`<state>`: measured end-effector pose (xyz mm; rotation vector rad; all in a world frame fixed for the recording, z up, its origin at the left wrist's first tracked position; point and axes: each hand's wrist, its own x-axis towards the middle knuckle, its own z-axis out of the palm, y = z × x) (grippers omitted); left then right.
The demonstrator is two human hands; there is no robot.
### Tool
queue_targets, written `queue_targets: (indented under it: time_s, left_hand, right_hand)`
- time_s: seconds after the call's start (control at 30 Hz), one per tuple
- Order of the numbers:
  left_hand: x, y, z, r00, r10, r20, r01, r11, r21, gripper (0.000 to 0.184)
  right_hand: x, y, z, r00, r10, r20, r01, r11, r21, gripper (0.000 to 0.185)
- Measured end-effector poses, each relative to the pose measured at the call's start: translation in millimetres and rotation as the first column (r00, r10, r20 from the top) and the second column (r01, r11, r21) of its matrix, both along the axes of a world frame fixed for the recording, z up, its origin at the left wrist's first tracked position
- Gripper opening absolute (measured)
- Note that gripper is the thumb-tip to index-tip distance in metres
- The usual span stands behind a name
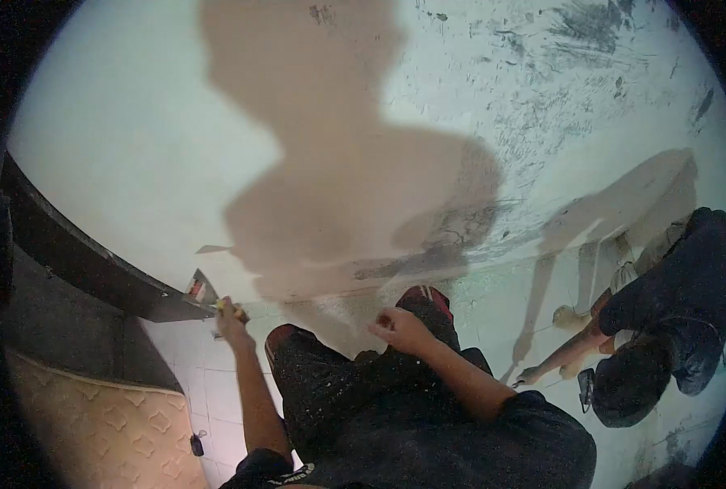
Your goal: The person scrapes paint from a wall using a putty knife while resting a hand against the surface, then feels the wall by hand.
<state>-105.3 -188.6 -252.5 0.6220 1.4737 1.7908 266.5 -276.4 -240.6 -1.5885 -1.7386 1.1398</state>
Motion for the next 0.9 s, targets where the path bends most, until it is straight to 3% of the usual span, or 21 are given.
queue_targets:
  time_s: [0.07,0.13,0.2,0.27,0.4,0.47,0.53,0.6,0.63,0.67,0.7,0.73,0.8,0.87,0.9]
  left_hand:
    - [71,-20,25,0.98,-0.096,0.175,0.083,0.993,0.081,0.021]
    - [121,-40,11,0.781,-0.424,0.458,0.314,0.902,0.297,0.028]
    - [171,-69,11,0.65,-0.582,0.49,0.508,0.811,0.29,0.031]
    - [203,-88,3,0.517,-0.645,0.562,0.604,0.741,0.295,0.031]
    - [222,-93,-7,0.47,-0.624,0.625,0.659,0.719,0.223,0.031]
    - [226,-94,6,0.444,-0.725,0.527,0.76,0.616,0.207,0.031]
    - [227,-93,13,0.435,-0.712,0.551,0.785,0.6,0.156,0.035]
    - [225,-88,15,0.377,-0.81,0.45,0.918,0.393,-0.061,0.042]
    - [226,-88,35,0.306,-0.859,0.411,0.951,0.255,-0.176,0.051]
    - [222,-88,43,0.306,-0.858,0.412,0.951,0.252,-0.182,0.051]
    - [215,-87,49,0.103,-0.972,0.209,0.982,0.065,-0.18,0.052]
    - [209,-87,56,-0.124,-0.992,0.0,0.969,-0.121,-0.216,0.054]
    - [194,-82,68,-0.17,-0.985,-0.035,0.956,-0.157,-0.247,0.052]
    - [174,-71,70,-0.12,-0.991,-0.055,0.966,-0.104,-0.235,0.048]
    - [167,-63,76,0.017,-0.999,-0.048,0.972,0.028,-0.232,0.042]
  right_hand:
    - [-28,7,7,0.977,0.082,-0.198,-0.082,0.997,0.007,0.045]
    - [-49,7,20,0.956,0.065,-0.286,-0.052,0.997,0.053,0.045]
    - [-53,3,18,0.929,0.052,-0.365,-0.02,0.996,0.09,0.045]
    - [-53,-1,13,0.818,-0.017,-0.575,0.046,0.998,0.036,0.046]
    - [-18,-19,24,0.855,-0.1,-0.509,0.134,0.991,0.029,0.045]
    - [-5,-23,28,0.875,-0.126,-0.467,0.151,0.988,0.017,0.041]
    - [0,-25,20,0.919,-0.258,-0.3,0.374,0.813,0.446,0.028]
    - [7,-21,18,0.9,-0.278,-0.335,0.405,0.818,0.41,0.025]
    - [10,-17,20,0.817,-0.279,-0.506,0.484,0.807,0.338,0.025]
    - [13,-12,22,0.702,-0.277,-0.657,0.55,0.796,0.252,0.026]
    - [17,-7,28,0.58,-0.378,-0.722,0.566,0.824,0.024,0.019]
    - [28,0,26,0.577,-0.381,-0.722,0.569,0.822,0.021,0.019]
    - [56,17,20,0.684,-0.388,-0.618,0.669,0.671,0.32,0.02]
    - [71,21,78,0.588,-0.468,-0.66,0.75,0.62,0.228,0.036]
    - [77,26,102,0.538,-0.488,-0.687,0.792,0.573,0.213,0.04]
